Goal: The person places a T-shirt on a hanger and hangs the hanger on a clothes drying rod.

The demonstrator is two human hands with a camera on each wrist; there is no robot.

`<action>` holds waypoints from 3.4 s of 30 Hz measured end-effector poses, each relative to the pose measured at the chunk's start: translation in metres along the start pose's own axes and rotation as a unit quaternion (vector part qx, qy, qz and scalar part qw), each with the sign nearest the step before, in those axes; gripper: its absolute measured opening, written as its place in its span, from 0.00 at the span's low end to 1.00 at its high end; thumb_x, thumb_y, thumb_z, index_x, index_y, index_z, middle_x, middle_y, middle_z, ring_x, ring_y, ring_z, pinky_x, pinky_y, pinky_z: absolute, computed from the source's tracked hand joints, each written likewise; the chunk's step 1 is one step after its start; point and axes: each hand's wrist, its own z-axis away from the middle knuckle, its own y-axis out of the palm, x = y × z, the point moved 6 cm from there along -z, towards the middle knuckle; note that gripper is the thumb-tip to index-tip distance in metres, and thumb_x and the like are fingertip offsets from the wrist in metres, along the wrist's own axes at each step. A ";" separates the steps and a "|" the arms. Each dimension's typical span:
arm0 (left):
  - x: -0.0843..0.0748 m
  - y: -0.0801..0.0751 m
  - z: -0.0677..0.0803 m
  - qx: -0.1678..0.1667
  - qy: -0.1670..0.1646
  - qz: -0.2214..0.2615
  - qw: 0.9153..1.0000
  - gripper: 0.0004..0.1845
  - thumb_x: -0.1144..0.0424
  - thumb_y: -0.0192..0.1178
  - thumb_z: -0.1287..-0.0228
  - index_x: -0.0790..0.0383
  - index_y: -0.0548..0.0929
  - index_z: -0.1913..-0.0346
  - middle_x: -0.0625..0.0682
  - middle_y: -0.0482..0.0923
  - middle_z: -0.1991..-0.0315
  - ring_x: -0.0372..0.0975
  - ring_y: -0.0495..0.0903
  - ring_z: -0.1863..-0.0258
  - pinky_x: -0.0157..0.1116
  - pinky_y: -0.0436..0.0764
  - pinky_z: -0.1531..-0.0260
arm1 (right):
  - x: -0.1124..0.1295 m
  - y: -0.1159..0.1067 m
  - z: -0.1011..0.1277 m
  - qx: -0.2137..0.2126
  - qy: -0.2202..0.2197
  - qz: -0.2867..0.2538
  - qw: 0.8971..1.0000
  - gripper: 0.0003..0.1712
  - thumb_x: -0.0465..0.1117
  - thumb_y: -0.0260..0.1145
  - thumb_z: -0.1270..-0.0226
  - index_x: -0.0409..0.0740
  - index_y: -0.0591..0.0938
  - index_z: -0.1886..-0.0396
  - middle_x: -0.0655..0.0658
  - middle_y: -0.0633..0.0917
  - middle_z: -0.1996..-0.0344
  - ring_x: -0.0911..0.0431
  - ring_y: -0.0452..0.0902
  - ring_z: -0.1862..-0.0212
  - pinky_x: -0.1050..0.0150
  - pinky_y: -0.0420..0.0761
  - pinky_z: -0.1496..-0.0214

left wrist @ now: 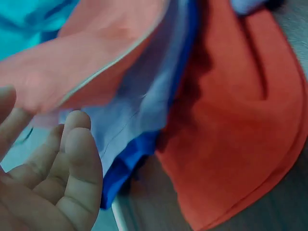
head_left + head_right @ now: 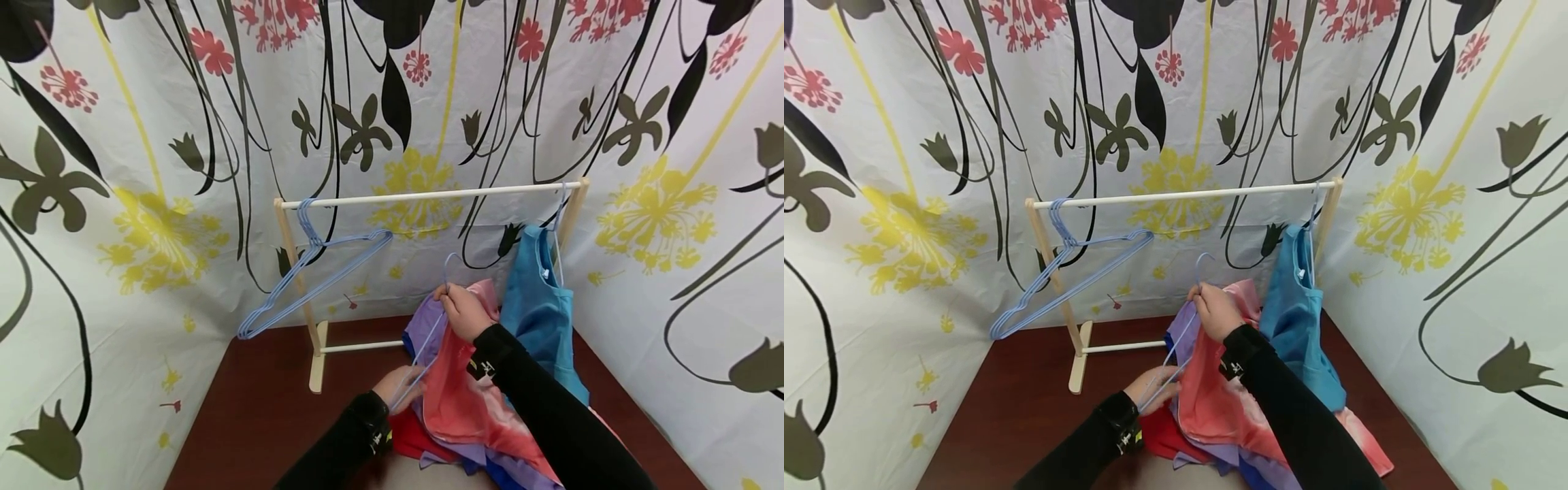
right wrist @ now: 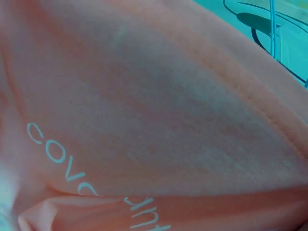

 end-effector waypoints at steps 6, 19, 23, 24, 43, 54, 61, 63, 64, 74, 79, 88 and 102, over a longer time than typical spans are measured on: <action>-0.010 0.011 0.005 0.027 -0.007 0.000 1.000 0.06 0.60 0.60 0.29 0.57 0.84 0.63 0.45 0.79 0.71 0.29 0.73 0.73 0.30 0.73 0.70 | -0.005 -0.009 -0.001 -0.018 0.020 0.004 1.000 0.08 0.31 0.52 0.21 0.37 0.78 0.54 0.38 0.82 0.58 0.48 0.74 0.59 0.51 0.73 0.52; -0.012 -0.005 0.038 0.017 -0.135 0.051 0.989 0.10 0.48 0.58 0.26 0.49 0.81 0.62 0.49 0.80 0.75 0.35 0.75 0.77 0.34 0.72 0.73 | -0.033 -0.026 -0.001 -0.024 0.084 0.019 0.996 0.11 0.33 0.48 0.19 0.35 0.78 0.52 0.34 0.82 0.55 0.44 0.75 0.56 0.47 0.73 0.47; -0.015 -0.010 0.042 0.005 -0.132 0.021 0.991 0.13 0.48 0.58 0.26 0.50 0.78 0.68 0.47 0.79 0.76 0.34 0.75 0.78 0.34 0.71 0.75 | -0.042 -0.030 0.000 -0.030 0.097 0.042 0.994 0.12 0.33 0.49 0.20 0.35 0.78 0.52 0.34 0.83 0.52 0.42 0.76 0.53 0.45 0.73 0.45; -0.016 -0.011 0.042 0.004 -0.130 0.020 0.991 0.13 0.49 0.58 0.26 0.50 0.78 0.68 0.47 0.79 0.76 0.34 0.75 0.78 0.34 0.72 0.75 | -0.044 -0.031 0.001 -0.031 0.100 0.048 0.993 0.12 0.33 0.48 0.20 0.35 0.78 0.52 0.33 0.83 0.52 0.42 0.76 0.53 0.44 0.73 0.45; -0.041 -0.037 0.031 -0.053 -0.086 -0.153 0.983 0.16 0.51 0.61 0.30 0.48 0.72 0.76 0.40 0.65 0.84 0.33 0.68 0.81 0.34 0.67 0.77 | -0.053 -0.038 0.000 -0.001 0.099 0.097 0.990 0.14 0.32 0.48 0.21 0.34 0.80 0.52 0.34 0.84 0.54 0.42 0.79 0.52 0.44 0.76 0.46; -0.067 -0.054 0.010 -0.128 -0.061 -0.133 0.981 0.15 0.54 0.59 0.29 0.48 0.71 0.76 0.41 0.66 0.83 0.33 0.67 0.81 0.32 0.67 0.79 | -0.042 -0.024 0.000 0.037 0.049 0.074 0.995 0.10 0.30 0.50 0.23 0.37 0.80 0.57 0.39 0.82 0.60 0.47 0.76 0.59 0.48 0.75 0.50; -0.077 -0.056 -0.004 -0.154 -0.048 -0.105 0.981 0.16 0.57 0.58 0.30 0.50 0.70 0.78 0.42 0.63 0.84 0.33 0.65 0.83 0.32 0.66 0.81 | -0.037 -0.014 0.002 0.042 0.044 0.059 0.996 0.09 0.30 0.52 0.23 0.39 0.80 0.57 0.40 0.83 0.58 0.48 0.76 0.58 0.48 0.75 0.48; -0.078 -0.055 -0.009 -0.155 -0.047 -0.103 0.982 0.16 0.58 0.58 0.30 0.50 0.70 0.78 0.42 0.63 0.84 0.34 0.65 0.83 0.32 0.66 0.81 | -0.035 -0.012 0.004 0.042 0.046 0.056 0.996 0.10 0.30 0.51 0.22 0.39 0.79 0.57 0.40 0.83 0.58 0.48 0.77 0.58 0.49 0.76 0.49; -0.079 -0.055 -0.011 -0.154 -0.048 -0.101 0.982 0.16 0.59 0.58 0.30 0.51 0.70 0.78 0.42 0.63 0.84 0.34 0.65 0.83 0.32 0.66 0.81 | -0.033 -0.010 0.005 0.043 0.045 0.053 0.997 0.10 0.30 0.51 0.22 0.39 0.79 0.58 0.40 0.83 0.58 0.48 0.77 0.58 0.49 0.76 0.49; -0.078 -0.046 -0.030 -0.152 -0.063 -0.088 0.982 0.16 0.60 0.59 0.27 0.54 0.70 0.76 0.43 0.63 0.83 0.34 0.65 0.83 0.31 0.65 0.81 | -0.013 0.008 0.009 0.059 0.002 0.051 0.997 0.08 0.31 0.54 0.23 0.41 0.80 0.61 0.43 0.83 0.61 0.50 0.77 0.60 0.51 0.78 0.53; -0.071 -0.036 -0.031 -0.136 -0.083 -0.061 0.985 0.08 0.60 0.61 0.29 0.57 0.74 0.66 0.43 0.66 0.80 0.34 0.68 0.80 0.33 0.69 0.77 | -0.010 0.014 0.010 0.055 -0.015 0.054 0.997 0.08 0.31 0.56 0.24 0.43 0.80 0.62 0.45 0.83 0.62 0.50 0.78 0.57 0.50 0.78 0.51; -0.055 -0.026 -0.011 -0.090 -0.140 -0.011 0.986 0.16 0.52 0.63 0.30 0.59 0.77 0.49 0.44 0.78 0.72 0.34 0.76 0.74 0.37 0.76 0.71 | -0.014 0.009 0.009 0.016 -0.030 0.051 0.998 0.07 0.29 0.56 0.25 0.40 0.81 0.60 0.42 0.82 0.61 0.48 0.77 0.57 0.50 0.76 0.52; -0.058 -0.012 0.013 -0.055 -0.098 -0.078 0.991 0.05 0.59 0.61 0.27 0.51 0.78 0.63 0.42 0.72 0.76 0.36 0.70 0.77 0.35 0.72 0.72 | -0.028 -0.001 0.015 0.032 0.029 -0.020 0.999 0.17 0.39 0.57 0.22 0.38 0.82 0.40 0.41 0.83 0.51 0.48 0.77 0.50 0.49 0.75 0.45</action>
